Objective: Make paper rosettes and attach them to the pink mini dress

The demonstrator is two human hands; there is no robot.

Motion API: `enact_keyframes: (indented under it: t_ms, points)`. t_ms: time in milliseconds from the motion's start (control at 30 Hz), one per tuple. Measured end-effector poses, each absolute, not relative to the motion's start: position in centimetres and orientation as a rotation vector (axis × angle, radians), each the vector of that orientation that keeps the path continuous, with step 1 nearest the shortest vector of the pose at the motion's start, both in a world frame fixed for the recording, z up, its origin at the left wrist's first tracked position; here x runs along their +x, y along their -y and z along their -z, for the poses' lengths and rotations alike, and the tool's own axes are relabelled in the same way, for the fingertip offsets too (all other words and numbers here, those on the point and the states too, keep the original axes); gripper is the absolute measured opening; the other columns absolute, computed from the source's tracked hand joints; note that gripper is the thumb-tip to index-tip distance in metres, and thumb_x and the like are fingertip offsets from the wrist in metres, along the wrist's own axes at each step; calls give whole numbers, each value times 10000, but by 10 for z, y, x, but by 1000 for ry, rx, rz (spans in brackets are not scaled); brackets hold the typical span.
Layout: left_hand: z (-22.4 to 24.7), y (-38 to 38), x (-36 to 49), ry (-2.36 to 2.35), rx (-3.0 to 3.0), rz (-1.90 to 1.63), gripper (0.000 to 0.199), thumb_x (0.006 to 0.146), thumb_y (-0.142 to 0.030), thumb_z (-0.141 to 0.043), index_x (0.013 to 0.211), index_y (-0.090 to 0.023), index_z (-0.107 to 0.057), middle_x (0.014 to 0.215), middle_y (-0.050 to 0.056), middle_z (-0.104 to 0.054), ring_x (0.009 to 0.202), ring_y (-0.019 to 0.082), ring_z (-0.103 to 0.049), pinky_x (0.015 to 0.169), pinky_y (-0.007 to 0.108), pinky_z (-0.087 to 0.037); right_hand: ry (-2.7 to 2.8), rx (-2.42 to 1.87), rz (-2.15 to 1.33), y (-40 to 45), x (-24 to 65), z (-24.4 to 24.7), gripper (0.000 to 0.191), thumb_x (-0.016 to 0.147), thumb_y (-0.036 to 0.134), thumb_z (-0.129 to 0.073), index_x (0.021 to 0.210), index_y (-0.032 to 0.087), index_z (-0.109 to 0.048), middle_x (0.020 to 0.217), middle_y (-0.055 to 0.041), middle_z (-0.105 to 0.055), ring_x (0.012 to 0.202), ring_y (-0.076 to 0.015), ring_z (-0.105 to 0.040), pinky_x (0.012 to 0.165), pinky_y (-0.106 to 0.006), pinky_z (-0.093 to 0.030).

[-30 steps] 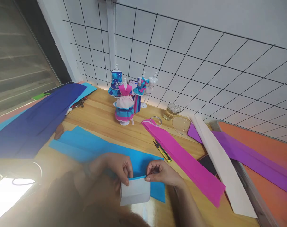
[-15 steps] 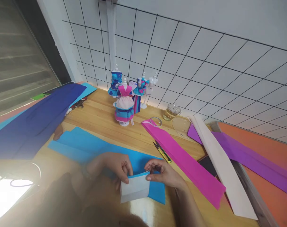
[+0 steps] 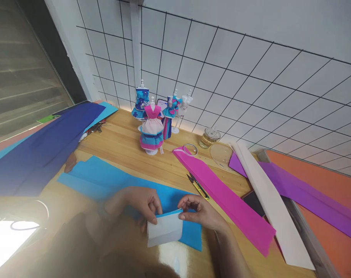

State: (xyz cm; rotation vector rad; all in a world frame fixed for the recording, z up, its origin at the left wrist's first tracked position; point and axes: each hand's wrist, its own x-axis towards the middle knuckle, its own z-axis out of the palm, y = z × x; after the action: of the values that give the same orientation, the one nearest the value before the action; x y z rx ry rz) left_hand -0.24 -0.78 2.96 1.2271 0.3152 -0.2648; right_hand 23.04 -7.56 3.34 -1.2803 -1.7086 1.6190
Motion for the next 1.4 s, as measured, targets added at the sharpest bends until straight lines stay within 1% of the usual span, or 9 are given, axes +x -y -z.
enact_keyframes:
  t_ms: [167, 467, 700, 867, 967, 1033, 1200, 1300, 1400]
  points:
    - [-33, 8, -2, -337, 1255, 263, 273, 656, -294, -655, 869, -125, -648, 565, 33, -661, 426, 128, -584, 390, 183, -462, 1740, -1292, -1631, 77, 232, -35, 275, 634, 377, -683, 790, 159, -624, 714, -10, -576, 659, -121, -511, 609, -232, -419]
    - [-25, 6, -4, -372, 1283, 248, 256, 655, -290, -655, 851, -126, -633, 555, 15, -652, 431, 116, -579, 405, 172, -462, 1771, -1284, -1652, 75, 232, -33, 246, 679, 390, -639, 732, 150, -643, 703, -15, -595, 662, -124, -519, 616, -232, -415]
    - [-22, 6, -2, -390, 1295, 162, 240, 661, -372, -635, 708, -142, -583, 470, -30, -577, 363, 82, -504, 359, 162, -414, 1743, -1252, -1752, 76, 234, -33, 236, 643, 373, -674, 679, 146, -625, 644, 6, -562, 601, -101, -481, 566, -212, -385]
    - [-18, 3, -1, -474, 1394, 15, 251, 673, -386, -616, 731, -145, -576, 509, -48, -506, 393, 55, -456, 374, 151, -382, 1741, -1177, -1808, 76, 235, -32, 255, 635, 391, -674, 658, 144, -619, 625, 16, -539, 577, -91, -462, 549, -209, -378]
    - [-17, 1, -2, -509, 1486, -90, 236, 685, -368, -607, 736, -138, -585, 556, -40, -497, 457, 41, -416, 421, 141, -333, 1744, -1151, -1795, 76, 234, -32, 251, 634, 388, -676, 672, 144, -630, 645, 8, -549, 601, -99, -475, 571, -217, -388]
    - [-17, 0, -1, -536, 1531, -154, 244, 685, -369, -603, 732, -130, -590, 552, -41, -474, 480, 40, -376, 436, 146, -295, 1748, -1149, -1779, 76, 234, -32, 239, 633, 374, -681, 682, 145, -635, 657, 4, -555, 616, -103, -480, 579, -220, -390]
    - [-20, 1, 2, -616, 1493, -268, 304, 664, -400, -604, 741, -107, -585, 493, -55, -396, 457, 46, -309, 425, 172, -217, 1765, -1210, -1672, 74, 235, -30, 230, 643, 375, -675, 666, 151, -630, 657, 0, -562, 626, -111, -490, 584, -221, -394]
    - [-19, 1, 4, -693, 1482, -342, 325, 663, -422, -596, 712, -101, -577, 471, -65, -336, 442, 43, -259, 413, 181, -167, 1802, -1271, -1580, 73, 235, -29, 242, 659, 395, -657, 661, 155, -629, 658, -6, -568, 626, -118, -496, 579, -223, -396]
    - [-16, 1, 5, -746, 1505, -374, 350, 675, -452, -572, 671, -101, -564, 465, -67, -292, 442, 44, -232, 410, 186, -146, 1813, -1313, -1511, 74, 235, -27, 252, 671, 404, -643, 658, 153, -626, 644, -5, -559, 609, -116, -488, 561, -222, -389]
